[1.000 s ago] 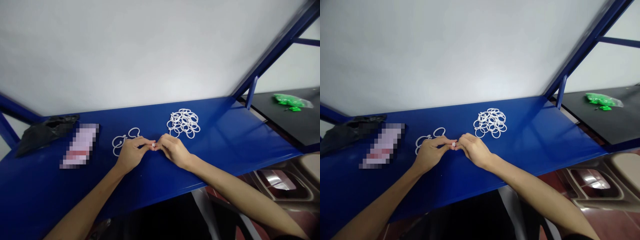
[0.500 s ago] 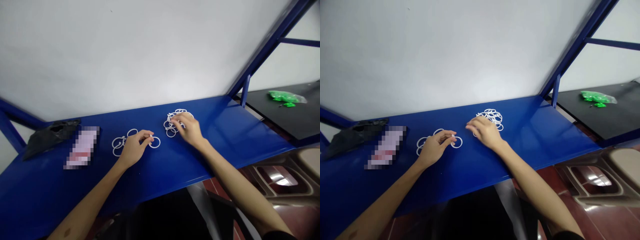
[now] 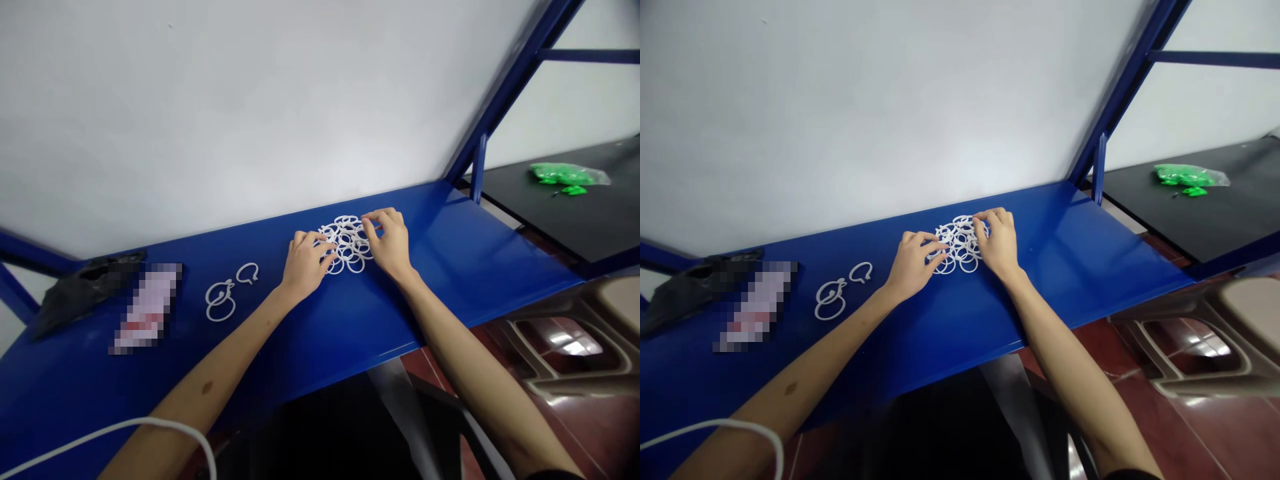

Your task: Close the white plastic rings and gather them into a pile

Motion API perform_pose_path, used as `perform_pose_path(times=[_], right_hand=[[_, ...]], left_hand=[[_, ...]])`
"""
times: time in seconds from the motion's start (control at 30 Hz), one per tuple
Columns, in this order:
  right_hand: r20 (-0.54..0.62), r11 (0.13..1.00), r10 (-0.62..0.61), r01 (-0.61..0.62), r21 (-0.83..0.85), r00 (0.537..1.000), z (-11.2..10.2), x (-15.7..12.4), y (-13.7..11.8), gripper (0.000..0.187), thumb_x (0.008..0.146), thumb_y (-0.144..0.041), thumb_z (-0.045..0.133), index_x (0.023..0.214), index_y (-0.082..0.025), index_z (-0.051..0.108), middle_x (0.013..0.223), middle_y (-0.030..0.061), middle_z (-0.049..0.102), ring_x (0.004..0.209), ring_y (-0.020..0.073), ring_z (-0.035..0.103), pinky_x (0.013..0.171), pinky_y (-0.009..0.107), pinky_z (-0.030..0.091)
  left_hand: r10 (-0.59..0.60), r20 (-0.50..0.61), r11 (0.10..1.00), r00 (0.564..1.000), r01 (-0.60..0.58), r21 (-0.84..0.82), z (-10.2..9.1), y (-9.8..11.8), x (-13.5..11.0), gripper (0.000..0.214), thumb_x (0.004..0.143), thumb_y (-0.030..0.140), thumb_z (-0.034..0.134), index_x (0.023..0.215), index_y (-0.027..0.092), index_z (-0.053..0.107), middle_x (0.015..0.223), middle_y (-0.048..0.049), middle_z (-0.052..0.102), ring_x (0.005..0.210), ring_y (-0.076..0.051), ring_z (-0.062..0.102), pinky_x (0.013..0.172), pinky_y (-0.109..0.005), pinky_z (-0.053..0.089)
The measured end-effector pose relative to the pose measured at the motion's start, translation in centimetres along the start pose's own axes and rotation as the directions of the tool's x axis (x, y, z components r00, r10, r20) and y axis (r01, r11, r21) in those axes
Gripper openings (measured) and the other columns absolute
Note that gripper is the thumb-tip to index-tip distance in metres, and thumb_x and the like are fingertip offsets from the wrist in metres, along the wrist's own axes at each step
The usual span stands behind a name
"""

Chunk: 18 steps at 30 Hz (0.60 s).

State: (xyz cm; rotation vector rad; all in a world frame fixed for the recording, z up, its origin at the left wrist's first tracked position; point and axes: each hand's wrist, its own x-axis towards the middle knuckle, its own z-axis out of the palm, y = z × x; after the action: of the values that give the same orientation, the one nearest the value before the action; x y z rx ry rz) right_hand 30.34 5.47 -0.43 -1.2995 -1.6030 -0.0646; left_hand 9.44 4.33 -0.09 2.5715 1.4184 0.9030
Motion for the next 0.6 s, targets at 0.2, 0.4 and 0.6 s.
perform_pose_path(times=[0.2, 0.4, 0.6], right_hand=[[0.017, 1.0, 0.001, -0.001, 0.001, 1.0, 0.0, 0.0, -0.5, 0.014, 0.097, -0.027, 0.056, 0.095, -0.022, 0.069, 0.099, 0.0078, 0.066, 0.096, 0.0237, 0.057, 0.083, 0.042, 0.052], [0.044, 1.0, -0.001, 0.001, -0.002, 0.999, 0.0, -0.1, -1.0, 0.013, 0.096, -0.026, 0.057, 0.093, -0.021, 0.068, 0.098, 0.0081, 0.066, 0.095, 0.0241, 0.057, 0.081, 0.041, 0.051], [0.068, 1.0, -0.022, 0.022, -0.007, 0.997, -0.1, -0.1, -1.5, 0.015, 0.096, -0.027, 0.056, 0.091, -0.02, 0.068, 0.096, 0.0083, 0.065, 0.094, 0.0234, 0.057, 0.083, 0.04, 0.049]], left_hand=[[0.025, 0.017, 0.999, 1.0, -0.026, 0.043, 0.6, 0.3, 0.8, 0.021, 0.091, 0.033, 0.068, 0.109, 0.028, 0.076, 0.12, -0.0057, 0.068, 0.109, -0.028, 0.049, 0.092, -0.045, 0.044], [-0.022, -0.012, 0.999, 1.0, 0.022, 0.028, 1.2, -1.3, 0.3, 0.027, 0.093, 0.039, 0.065, 0.115, 0.028, 0.073, 0.12, -0.0059, 0.068, 0.112, -0.028, 0.049, 0.095, -0.045, 0.042], [-0.171, -0.05, 0.979, 0.984, 0.175, 0.108, -3.5, -7.7, -2.5, 0.029, 0.098, 0.036, 0.051, 0.117, 0.027, 0.07, 0.12, -0.0069, 0.068, 0.114, -0.028, 0.05, 0.1, -0.049, 0.038]])
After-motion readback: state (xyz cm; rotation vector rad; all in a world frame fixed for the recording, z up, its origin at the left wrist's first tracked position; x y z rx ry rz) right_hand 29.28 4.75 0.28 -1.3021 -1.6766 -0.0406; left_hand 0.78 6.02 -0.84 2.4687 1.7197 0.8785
